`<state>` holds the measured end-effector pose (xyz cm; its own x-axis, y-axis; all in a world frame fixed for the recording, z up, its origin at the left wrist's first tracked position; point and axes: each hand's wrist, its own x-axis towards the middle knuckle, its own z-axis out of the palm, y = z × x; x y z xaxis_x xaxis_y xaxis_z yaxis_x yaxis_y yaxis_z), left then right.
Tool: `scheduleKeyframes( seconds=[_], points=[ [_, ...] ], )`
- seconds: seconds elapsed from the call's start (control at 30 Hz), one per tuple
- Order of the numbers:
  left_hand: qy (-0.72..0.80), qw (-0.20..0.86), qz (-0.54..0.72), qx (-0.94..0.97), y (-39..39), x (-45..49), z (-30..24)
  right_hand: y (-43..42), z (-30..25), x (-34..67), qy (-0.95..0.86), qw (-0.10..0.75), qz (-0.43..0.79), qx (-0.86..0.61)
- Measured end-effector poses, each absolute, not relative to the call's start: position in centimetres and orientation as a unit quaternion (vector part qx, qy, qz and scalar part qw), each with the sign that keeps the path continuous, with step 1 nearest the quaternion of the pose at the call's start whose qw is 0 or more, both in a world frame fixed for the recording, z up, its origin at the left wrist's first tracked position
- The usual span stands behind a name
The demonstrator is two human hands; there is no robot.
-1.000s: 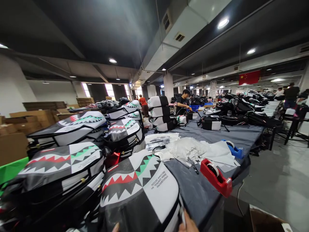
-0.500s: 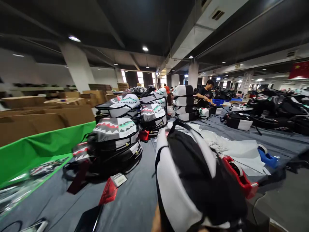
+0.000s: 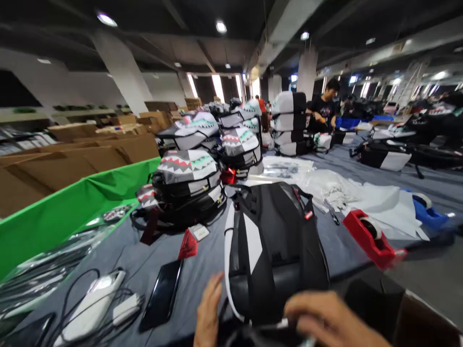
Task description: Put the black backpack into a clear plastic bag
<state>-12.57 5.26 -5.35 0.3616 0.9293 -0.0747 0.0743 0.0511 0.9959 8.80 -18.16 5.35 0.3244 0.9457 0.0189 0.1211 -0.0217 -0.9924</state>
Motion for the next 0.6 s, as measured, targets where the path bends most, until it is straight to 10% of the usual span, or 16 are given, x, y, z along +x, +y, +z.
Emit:
scheduleKeyframes(
  seconds=[0.13, 0.37, 0.6],
  points=[
    [0.321, 0.326, 0.413, 0.787, 4.0, -11.1, -0.7, -18.6, 5.2, 14.3, -0.346, 0.541, 0.044, -0.765],
    [0.285, 0.264, 0.309, 0.868, 6.9, -7.8, 0.0, -11.4, 2.8, 16.0, -0.515, 0.377, 0.054, -0.768],
    [0.288, 0.163, 0.36, 0.872, 11.1, -6.7, 3.0, -6.6, 2.3, 18.9, -0.48, 0.591, 0.16, -0.628]
  ],
)
